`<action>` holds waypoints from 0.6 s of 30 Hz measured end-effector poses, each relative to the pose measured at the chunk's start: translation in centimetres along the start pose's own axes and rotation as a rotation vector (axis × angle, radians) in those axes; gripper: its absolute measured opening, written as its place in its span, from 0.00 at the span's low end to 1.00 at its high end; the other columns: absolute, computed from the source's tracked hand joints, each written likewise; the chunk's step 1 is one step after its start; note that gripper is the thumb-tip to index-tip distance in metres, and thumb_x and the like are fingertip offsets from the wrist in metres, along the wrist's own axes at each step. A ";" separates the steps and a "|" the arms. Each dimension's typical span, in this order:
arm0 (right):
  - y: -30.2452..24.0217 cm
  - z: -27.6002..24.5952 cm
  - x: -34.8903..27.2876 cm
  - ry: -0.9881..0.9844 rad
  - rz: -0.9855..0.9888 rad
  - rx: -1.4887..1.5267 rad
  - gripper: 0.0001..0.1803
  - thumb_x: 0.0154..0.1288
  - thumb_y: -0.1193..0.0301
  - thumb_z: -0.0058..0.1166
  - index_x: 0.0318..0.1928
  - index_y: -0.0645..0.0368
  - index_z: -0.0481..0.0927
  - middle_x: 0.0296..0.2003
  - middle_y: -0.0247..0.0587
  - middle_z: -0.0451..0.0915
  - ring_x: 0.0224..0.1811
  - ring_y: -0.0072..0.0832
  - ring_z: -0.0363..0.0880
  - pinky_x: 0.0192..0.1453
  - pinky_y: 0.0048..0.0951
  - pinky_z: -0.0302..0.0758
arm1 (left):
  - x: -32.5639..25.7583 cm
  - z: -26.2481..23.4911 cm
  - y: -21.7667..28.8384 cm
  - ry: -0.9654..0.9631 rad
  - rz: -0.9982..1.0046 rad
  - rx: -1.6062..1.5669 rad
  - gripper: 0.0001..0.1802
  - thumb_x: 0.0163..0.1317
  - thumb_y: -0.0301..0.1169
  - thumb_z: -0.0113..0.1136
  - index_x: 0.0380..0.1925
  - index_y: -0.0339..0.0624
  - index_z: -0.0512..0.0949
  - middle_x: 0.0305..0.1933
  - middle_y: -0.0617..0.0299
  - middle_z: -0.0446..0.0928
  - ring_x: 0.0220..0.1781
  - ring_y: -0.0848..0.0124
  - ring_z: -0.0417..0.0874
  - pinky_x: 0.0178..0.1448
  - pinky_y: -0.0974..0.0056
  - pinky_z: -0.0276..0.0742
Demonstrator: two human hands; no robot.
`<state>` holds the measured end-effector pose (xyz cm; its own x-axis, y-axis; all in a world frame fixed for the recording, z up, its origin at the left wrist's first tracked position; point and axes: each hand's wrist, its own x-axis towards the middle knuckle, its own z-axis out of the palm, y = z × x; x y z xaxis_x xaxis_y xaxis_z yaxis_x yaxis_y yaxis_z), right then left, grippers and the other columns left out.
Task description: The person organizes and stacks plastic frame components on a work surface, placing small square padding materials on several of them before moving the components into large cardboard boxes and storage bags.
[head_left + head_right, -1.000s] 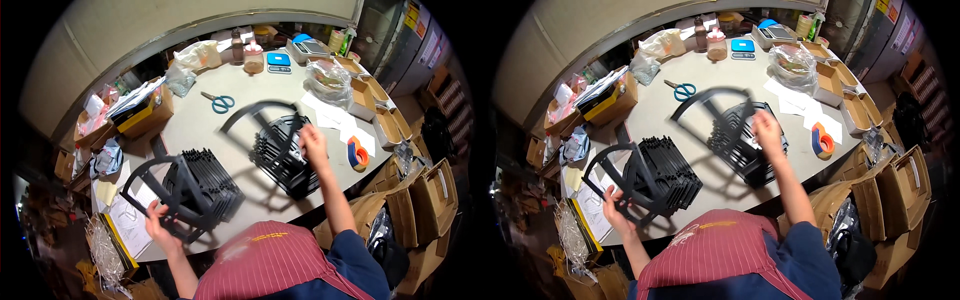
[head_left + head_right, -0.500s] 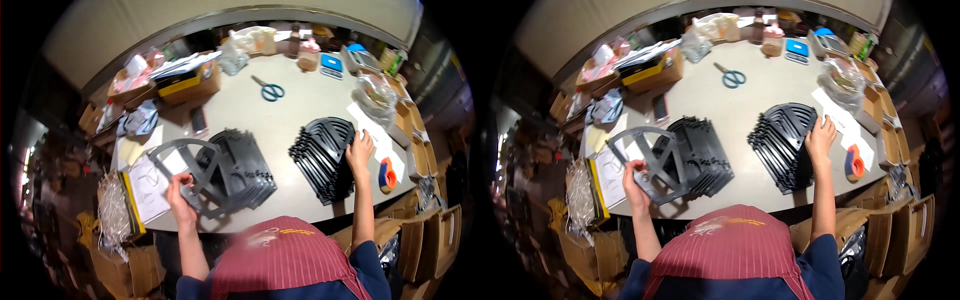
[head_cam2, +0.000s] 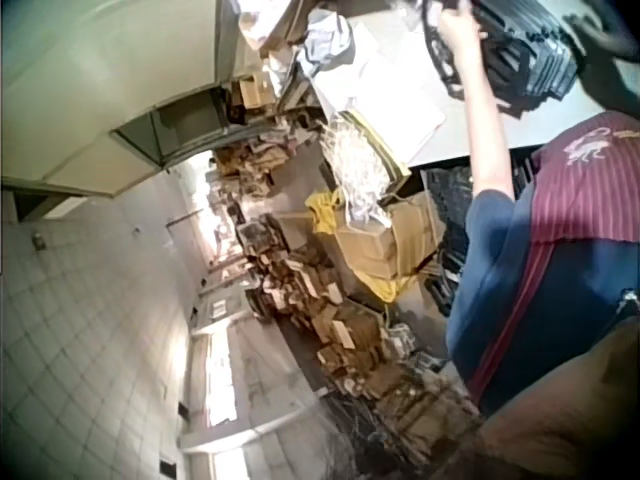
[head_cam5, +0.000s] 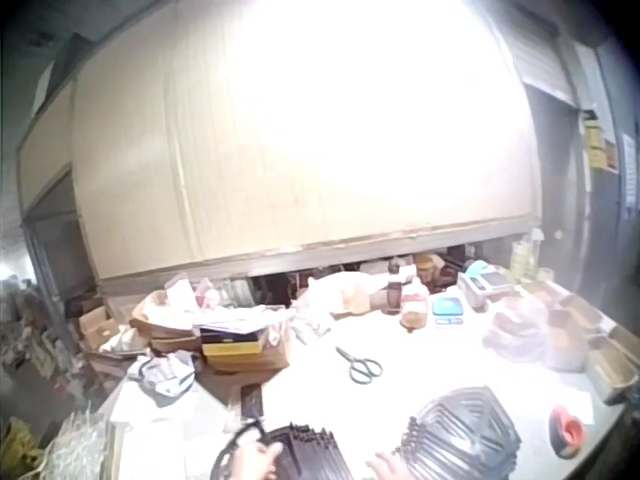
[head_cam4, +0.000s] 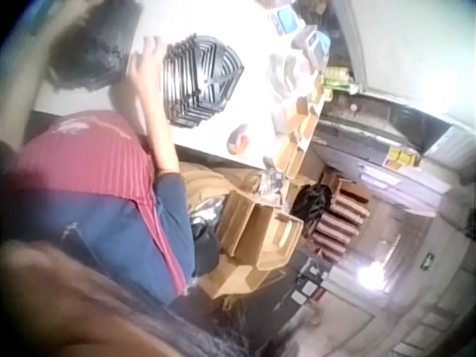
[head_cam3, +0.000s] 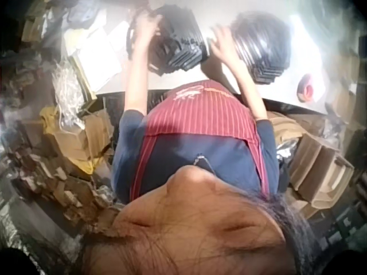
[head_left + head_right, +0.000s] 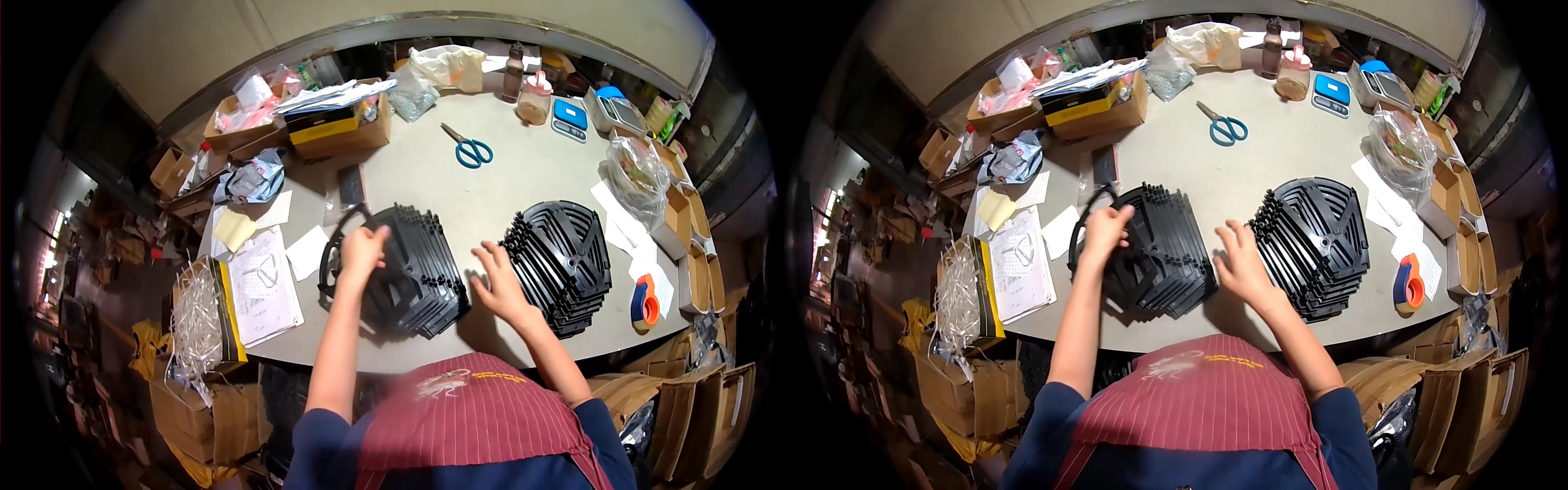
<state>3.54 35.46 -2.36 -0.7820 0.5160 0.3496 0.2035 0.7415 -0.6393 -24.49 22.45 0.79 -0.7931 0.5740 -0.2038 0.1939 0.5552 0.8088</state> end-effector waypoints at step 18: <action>2.4 -11.8 -10.2 -0.375 0.172 -0.793 0.58 0.34 0.49 0.78 0.72 0.40 0.67 0.78 0.56 0.46 0.80 0.60 0.37 0.75 0.78 0.33 | -10.4 3.7 0.9 0.184 0.858 0.424 0.28 0.54 0.29 0.68 0.58 0.40 0.76 0.68 0.43 0.68 0.67 0.51 0.71 0.69 0.49 0.64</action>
<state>18.96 37.04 0.69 -0.8159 0.5766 -0.0430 0.5748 0.8169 0.0482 -13.95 19.20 1.57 -0.3564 0.8013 0.4806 0.9110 0.1837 0.3693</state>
